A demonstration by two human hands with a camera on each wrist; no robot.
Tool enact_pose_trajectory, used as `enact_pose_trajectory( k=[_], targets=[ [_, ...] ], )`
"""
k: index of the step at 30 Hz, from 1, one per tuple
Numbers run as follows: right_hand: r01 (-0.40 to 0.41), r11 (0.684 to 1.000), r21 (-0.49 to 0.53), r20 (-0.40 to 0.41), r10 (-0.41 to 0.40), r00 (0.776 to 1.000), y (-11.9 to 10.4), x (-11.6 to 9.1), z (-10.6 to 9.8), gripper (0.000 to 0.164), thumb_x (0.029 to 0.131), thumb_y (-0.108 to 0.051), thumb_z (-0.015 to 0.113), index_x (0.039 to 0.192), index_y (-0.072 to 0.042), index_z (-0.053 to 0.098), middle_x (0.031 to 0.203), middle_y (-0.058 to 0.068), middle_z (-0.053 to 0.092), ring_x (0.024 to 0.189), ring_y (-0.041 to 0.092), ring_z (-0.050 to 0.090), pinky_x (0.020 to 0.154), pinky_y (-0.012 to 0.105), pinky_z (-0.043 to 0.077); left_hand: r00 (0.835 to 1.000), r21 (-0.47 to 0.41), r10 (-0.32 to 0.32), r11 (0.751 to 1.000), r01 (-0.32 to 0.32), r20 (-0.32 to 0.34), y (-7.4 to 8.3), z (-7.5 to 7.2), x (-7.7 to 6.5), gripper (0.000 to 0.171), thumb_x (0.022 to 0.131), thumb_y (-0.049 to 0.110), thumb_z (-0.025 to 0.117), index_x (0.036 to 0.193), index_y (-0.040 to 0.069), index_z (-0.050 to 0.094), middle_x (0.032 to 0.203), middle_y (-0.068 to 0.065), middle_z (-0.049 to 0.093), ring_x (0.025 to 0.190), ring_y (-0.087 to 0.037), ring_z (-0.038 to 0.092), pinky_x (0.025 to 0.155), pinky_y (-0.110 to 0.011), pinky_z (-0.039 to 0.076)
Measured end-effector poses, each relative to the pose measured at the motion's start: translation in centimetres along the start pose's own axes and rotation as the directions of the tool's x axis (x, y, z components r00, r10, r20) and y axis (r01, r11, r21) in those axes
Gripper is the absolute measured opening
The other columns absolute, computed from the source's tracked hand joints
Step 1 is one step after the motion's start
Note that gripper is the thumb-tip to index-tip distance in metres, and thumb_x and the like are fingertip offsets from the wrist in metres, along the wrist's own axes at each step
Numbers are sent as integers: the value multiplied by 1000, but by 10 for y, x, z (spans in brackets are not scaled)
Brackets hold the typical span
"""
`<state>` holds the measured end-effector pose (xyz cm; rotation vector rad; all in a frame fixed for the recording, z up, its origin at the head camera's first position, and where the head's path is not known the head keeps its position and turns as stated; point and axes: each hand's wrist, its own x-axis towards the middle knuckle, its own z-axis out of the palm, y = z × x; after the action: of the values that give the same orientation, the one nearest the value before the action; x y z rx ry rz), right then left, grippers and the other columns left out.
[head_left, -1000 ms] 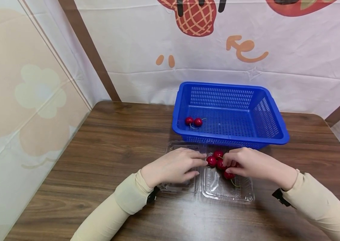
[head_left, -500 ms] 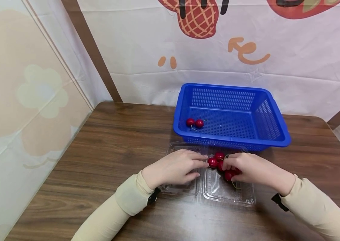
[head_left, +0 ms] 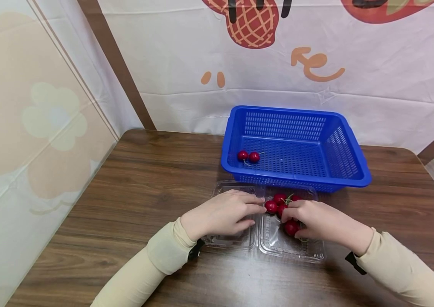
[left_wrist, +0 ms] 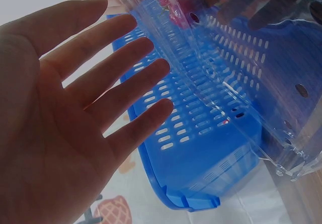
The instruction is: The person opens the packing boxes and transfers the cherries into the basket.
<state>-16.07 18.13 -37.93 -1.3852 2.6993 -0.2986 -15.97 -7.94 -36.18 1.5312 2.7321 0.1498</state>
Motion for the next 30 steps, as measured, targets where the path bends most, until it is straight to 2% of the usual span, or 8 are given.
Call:
enact_pose_trajectory(
  k=[7,21,30],
  targets=[
    [0,1000,10,9,0,1000,-1,0,2,31,63,-17,80,91,-18,66,90,-4,63,80,11,59,67,34,56,1000,5,3,1000,-3,2,0,0,-1,41,89,30,55,128,18,58,136,-1,52,123,-17,45,106,-36,37],
    [9,1000,25,23,-10,1000,-2,3,4,28,64,-15,79,88,-16,65,85,-6,62,75,7,57,64,29,55,1000,7,12,1000,-12,-5,1,0,0,40,89,29,55,127,17,58,134,-2,53,123,-17,46,106,-35,37],
    [26,998,53,0,-26,1000,-2,2,2,31,64,-10,79,93,-12,67,87,0,66,77,10,60,64,29,56,1000,12,16,1000,-16,-11,0,0,0,40,89,29,56,127,17,58,134,-2,54,122,-17,46,106,-35,37]
  ],
)
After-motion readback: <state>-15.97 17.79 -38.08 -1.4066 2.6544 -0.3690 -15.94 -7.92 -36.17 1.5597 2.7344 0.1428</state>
